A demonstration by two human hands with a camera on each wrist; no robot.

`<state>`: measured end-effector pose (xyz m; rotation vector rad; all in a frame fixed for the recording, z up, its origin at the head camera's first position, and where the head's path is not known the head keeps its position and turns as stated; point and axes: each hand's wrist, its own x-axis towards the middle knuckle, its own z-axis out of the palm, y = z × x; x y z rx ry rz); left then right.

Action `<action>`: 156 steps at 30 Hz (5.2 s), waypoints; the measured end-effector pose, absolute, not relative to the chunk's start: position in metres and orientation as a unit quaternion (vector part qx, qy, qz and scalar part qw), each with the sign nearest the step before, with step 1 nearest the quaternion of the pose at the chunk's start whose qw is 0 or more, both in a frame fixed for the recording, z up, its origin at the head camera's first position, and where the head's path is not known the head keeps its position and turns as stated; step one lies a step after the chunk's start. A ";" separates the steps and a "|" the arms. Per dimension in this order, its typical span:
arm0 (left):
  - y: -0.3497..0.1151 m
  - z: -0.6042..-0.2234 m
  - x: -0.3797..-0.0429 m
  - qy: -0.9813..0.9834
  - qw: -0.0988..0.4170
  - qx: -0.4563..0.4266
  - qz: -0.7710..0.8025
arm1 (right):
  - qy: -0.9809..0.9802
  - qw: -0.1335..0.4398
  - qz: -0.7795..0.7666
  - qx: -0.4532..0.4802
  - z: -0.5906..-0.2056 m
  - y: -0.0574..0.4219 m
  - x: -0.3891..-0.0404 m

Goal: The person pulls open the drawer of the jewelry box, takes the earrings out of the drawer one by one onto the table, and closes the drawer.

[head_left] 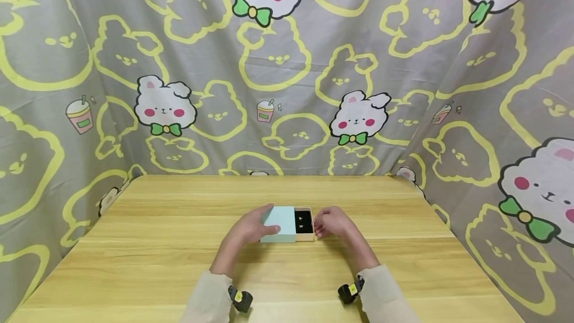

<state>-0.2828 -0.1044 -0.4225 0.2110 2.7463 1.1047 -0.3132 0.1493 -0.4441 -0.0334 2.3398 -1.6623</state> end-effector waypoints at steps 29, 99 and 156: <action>-0.103 -0.422 -0.284 0.922 0.085 0.065 0.372 | 0.868 0.042 -0.495 -0.019 -0.430 0.149 -0.308; -0.106 -0.422 -0.285 0.918 0.090 0.069 0.381 | 0.933 -0.068 -0.322 -0.144 -0.429 0.107 -0.290; -0.105 -0.423 -0.284 0.919 0.089 0.066 0.379 | 0.920 -0.021 -0.372 -0.123 -0.422 0.113 -0.289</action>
